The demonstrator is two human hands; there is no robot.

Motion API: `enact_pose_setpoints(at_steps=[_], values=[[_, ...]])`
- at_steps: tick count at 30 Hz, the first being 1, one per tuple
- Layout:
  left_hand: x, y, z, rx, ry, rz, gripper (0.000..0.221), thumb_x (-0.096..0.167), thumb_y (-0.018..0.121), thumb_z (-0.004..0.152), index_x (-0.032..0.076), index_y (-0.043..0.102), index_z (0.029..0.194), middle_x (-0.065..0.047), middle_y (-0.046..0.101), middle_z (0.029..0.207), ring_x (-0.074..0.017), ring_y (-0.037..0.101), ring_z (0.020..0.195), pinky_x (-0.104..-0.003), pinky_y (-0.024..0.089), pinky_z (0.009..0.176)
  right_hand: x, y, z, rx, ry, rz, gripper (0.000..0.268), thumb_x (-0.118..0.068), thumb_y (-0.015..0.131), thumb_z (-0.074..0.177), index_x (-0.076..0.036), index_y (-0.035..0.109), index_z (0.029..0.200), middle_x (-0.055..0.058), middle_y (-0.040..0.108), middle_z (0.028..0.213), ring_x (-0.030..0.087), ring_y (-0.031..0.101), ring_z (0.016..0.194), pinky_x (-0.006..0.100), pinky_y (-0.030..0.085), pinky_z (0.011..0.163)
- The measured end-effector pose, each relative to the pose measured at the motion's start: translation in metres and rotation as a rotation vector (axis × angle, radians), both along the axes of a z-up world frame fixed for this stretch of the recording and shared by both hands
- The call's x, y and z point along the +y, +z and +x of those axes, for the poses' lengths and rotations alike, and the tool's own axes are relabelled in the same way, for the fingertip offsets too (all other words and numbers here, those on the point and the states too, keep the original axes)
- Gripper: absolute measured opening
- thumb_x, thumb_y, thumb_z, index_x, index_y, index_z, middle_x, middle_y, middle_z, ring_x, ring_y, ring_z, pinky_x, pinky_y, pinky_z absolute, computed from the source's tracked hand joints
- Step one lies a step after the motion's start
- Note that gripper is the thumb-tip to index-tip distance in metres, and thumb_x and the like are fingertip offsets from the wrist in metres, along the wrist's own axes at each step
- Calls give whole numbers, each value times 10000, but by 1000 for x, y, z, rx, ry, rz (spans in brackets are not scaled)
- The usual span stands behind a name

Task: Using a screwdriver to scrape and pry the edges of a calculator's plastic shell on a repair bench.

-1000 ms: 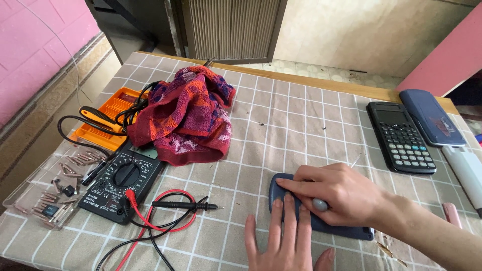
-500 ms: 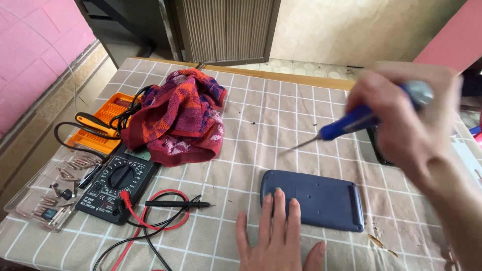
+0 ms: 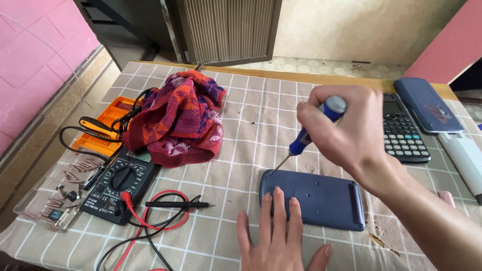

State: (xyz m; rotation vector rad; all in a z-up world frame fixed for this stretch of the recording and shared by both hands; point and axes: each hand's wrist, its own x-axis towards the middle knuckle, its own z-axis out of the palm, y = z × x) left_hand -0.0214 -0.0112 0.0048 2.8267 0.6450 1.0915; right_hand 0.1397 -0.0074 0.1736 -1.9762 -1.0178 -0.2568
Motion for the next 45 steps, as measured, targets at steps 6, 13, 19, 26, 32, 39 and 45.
enact_pose_setpoints(at_steps=[6, 13, 19, 26, 32, 39, 45], values=[[0, -2, 0, -1, -11, -15, 785, 755, 386, 947, 124, 634, 1343, -150, 568, 1498, -288, 540, 1362, -655, 335, 1043, 4, -2, -2, 52, -37, -32, 299, -181, 592, 771, -102, 519, 491, -53, 307, 448, 74, 245, 506, 283, 214, 481], [0, -2, 0, -10, -7, -29, 786, 758, 402, 937, 134, 631, 1355, -143, 570, 1501, -278, 542, 1365, -655, 331, 1058, 6, -3, 0, 48, -35, -50, 298, -187, 606, 779, -103, 550, 499, -48, 328, 444, 72, 267, 498, 284, 235, 477], [1, -2, 0, -33, 3, -24, 765, 743, 388, 949, 137, 638, 1343, -137, 587, 1486, -269, 566, 1344, -646, 351, 1047, 8, -4, -4, 64, -47, -74, 306, -181, 615, 788, -106, 546, 499, -51, 340, 434, 65, 265, 497, 270, 239, 474], [-1, -6, 3, -55, 42, -7, 788, 769, 308, 959, 160, 626, 1345, -104, 595, 1484, -241, 567, 1346, -631, 357, 1053, 8, 8, 6, -119, 153, -275, 325, -236, 709, 863, -127, 648, 562, -33, 548, 475, 84, 476, 479, 284, 401, 502], [0, -5, 0, -19, 31, 3, 825, 806, 364, 936, 147, 627, 1358, -97, 558, 1521, -241, 522, 1382, -642, 338, 1068, 9, 24, 12, -311, 391, -433, 372, -516, 853, 778, -276, 694, 1014, -64, 696, 673, 161, 660, 583, 331, 497, 633], [17, 18, 6, -37, -29, -131, 589, 655, 394, 1004, 186, 721, 1149, -75, 699, 1315, -248, 643, 1165, -590, 377, 967, 4, 47, -2, -543, 181, -924, 553, -815, 535, 935, -270, 613, 887, -58, 721, 690, 323, 691, 726, 505, 498, 587], [69, 80, 10, 29, -83, -864, 227, 428, 687, 869, 246, 823, 880, 118, 866, 889, -106, 790, 816, -293, 550, 755, -9, 83, -19, -245, 317, -1172, 259, -386, 517, 907, -179, 445, 1045, 92, 685, 832, 375, 631, 785, 502, 457, 726]])
